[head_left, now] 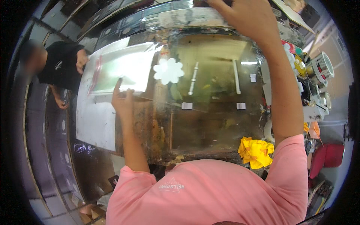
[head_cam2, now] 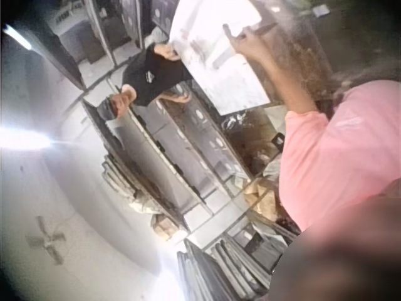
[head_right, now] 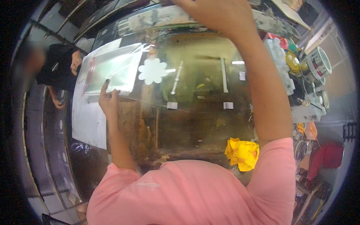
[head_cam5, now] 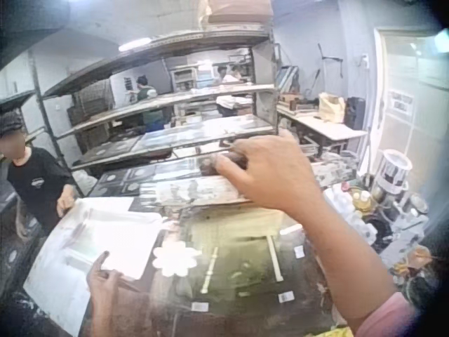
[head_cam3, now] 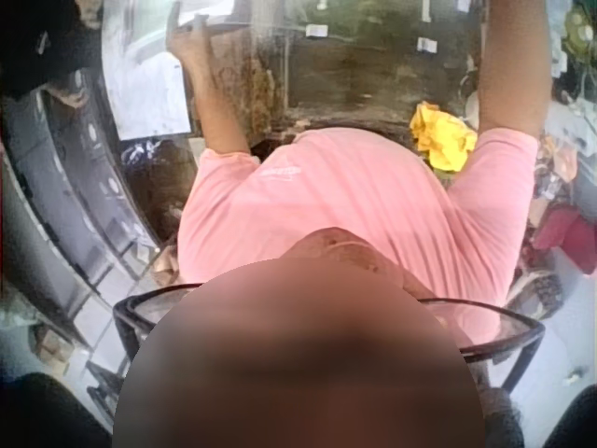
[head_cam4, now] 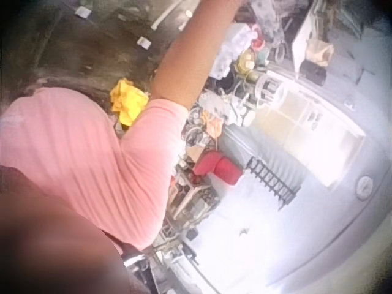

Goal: The person repeatedly applies white ink onto a screen-printing frame using a squeegee, then lifts the frame to reveal a flower-shaped stencil. The process is repeated multiple times in a workshop setting.

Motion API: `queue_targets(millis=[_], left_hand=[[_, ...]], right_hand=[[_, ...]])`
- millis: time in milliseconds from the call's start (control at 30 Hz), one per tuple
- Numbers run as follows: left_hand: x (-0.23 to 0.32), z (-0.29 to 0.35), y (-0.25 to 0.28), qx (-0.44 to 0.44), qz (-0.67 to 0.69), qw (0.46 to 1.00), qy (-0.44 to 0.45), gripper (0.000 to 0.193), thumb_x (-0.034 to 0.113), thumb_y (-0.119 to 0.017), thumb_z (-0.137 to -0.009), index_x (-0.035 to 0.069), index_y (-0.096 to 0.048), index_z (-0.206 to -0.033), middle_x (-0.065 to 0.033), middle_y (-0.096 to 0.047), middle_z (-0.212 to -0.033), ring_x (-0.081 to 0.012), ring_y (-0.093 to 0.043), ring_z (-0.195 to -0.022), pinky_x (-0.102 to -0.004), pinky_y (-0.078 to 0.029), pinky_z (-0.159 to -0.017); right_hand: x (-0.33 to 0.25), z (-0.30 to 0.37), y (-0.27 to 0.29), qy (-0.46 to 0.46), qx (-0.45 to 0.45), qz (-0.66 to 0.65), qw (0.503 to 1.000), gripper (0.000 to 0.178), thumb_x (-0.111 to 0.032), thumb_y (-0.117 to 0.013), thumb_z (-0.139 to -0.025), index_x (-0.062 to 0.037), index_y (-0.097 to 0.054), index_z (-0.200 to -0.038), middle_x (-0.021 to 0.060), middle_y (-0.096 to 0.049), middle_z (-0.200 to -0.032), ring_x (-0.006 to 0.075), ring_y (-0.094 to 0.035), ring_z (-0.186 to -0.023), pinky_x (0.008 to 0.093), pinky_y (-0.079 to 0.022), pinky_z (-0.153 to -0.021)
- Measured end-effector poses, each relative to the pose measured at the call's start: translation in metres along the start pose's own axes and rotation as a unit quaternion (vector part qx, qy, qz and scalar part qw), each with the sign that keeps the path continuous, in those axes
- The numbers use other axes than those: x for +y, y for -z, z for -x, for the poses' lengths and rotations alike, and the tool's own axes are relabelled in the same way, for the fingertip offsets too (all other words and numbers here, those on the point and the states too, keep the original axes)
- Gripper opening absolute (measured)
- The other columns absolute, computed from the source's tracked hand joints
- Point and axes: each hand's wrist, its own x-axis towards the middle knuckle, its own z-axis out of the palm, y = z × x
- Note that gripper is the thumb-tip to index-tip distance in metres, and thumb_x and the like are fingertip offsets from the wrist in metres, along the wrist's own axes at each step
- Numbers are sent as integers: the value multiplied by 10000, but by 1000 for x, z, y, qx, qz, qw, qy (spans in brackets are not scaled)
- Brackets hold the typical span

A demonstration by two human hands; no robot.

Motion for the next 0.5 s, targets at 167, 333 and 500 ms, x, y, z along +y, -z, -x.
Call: queue_targets(millis=[167,333,500], left_hand=[[-81,-46,106,98,-176,979,-16,646,63,-743,-851,11,-630,-1485,-134,-783,-800,-136,-725,-695,-292,-548,-698],[-129,-86,168,194,-263,945,-30,643,153,-741,-889,-9,-604,-1496,-270,-747,-1192,-307,-747,-1070,-422,-550,-957],[-106,-57,115,289,-448,844,-59,743,363,-764,-948,29,-519,-1566,-287,-471,-1614,-378,-418,-1533,-700,-170,-1245]], right_hand=[[-10,0,5,1,6,24,1000,517,-497,-616,-968,-35,-700,-751,200,-708,-780,402,-693,-831,518,-467,-813],[-3,6,-2,15,-2,26,1000,516,-530,-607,-1002,-37,-744,-937,196,-718,-843,415,-683,-822,500,-467,-798],[10,13,-13,71,40,49,995,566,-567,-572,-1028,-34,-760,-1035,218,-718,-864,455,-668,-801,498,-493,-770]])
